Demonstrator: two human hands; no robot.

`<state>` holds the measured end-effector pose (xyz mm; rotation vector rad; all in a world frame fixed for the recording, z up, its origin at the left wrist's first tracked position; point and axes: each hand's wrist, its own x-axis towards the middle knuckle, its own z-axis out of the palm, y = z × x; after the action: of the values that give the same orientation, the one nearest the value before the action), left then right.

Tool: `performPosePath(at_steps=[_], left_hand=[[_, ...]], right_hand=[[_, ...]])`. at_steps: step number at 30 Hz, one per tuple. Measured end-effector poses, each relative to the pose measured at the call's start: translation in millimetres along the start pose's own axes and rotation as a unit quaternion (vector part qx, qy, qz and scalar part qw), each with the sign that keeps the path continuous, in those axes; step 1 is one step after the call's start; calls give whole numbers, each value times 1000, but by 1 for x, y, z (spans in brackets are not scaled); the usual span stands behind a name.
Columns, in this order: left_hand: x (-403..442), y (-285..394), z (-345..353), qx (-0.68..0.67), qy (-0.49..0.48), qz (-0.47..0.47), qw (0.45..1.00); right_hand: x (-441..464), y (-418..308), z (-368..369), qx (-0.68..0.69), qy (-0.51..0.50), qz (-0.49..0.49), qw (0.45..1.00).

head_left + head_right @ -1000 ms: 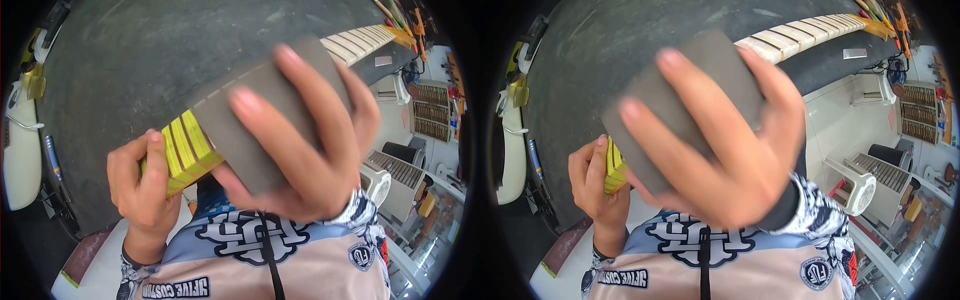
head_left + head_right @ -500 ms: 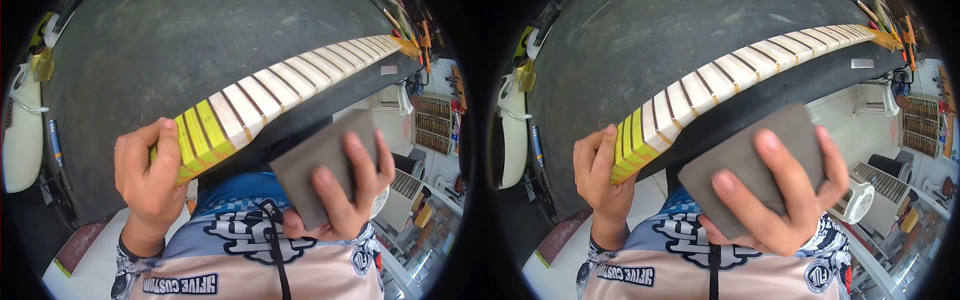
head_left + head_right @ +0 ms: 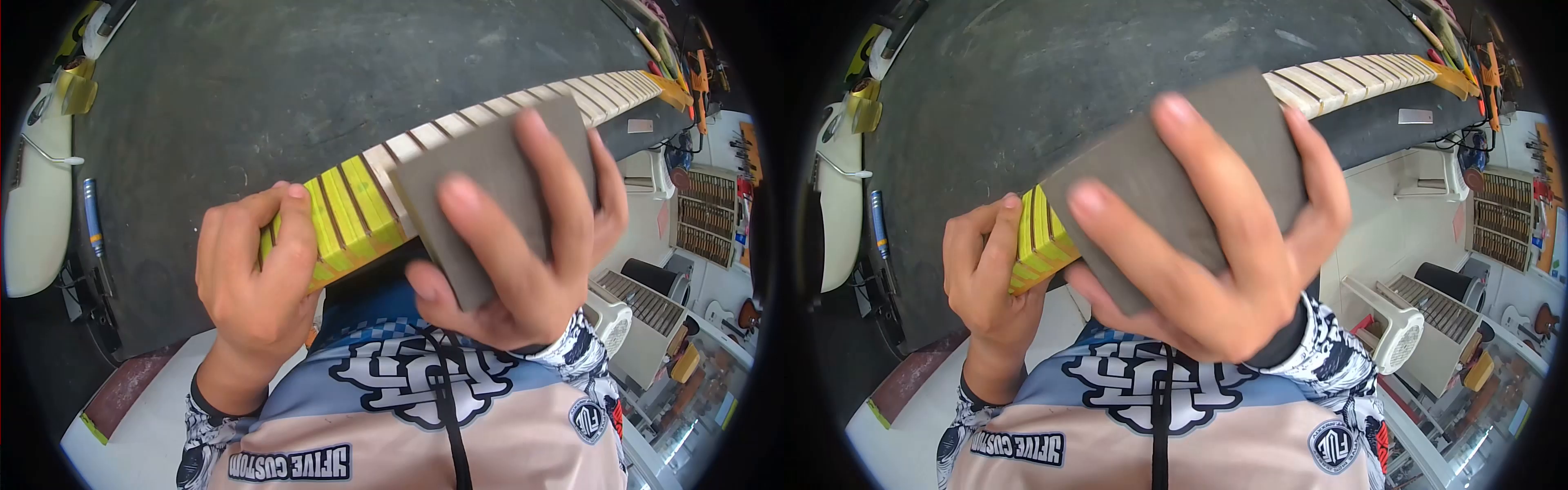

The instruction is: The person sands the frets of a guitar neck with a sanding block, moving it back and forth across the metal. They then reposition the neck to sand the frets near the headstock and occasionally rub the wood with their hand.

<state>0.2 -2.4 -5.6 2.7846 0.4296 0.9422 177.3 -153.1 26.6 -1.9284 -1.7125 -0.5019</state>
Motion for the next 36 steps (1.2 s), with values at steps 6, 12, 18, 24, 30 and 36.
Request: performPosePath(at_steps=[6,12,18,24,30,36], left_hand=[[0,-1,2,0,5,4,1000],[-1,-1,0,-7,-5,-3,1000],[0,4,-3,4,-17,-9,1000],[0,5,-3,3,-15,-19,1000],[0,3,-3,-16,-17,-18,1000],[-1,4,-6,-4,-34,-28,999]], right_hand=[[16,6,16,-1,21,-5,1000],[-9,-10,2,6,29,33,999],[4,-5,12,22,49,50,997],[1,1,15,21,56,42,997],[-41,-7,-9,14,-24,45,999],[-87,-15,-7,-3,157,43,987]])
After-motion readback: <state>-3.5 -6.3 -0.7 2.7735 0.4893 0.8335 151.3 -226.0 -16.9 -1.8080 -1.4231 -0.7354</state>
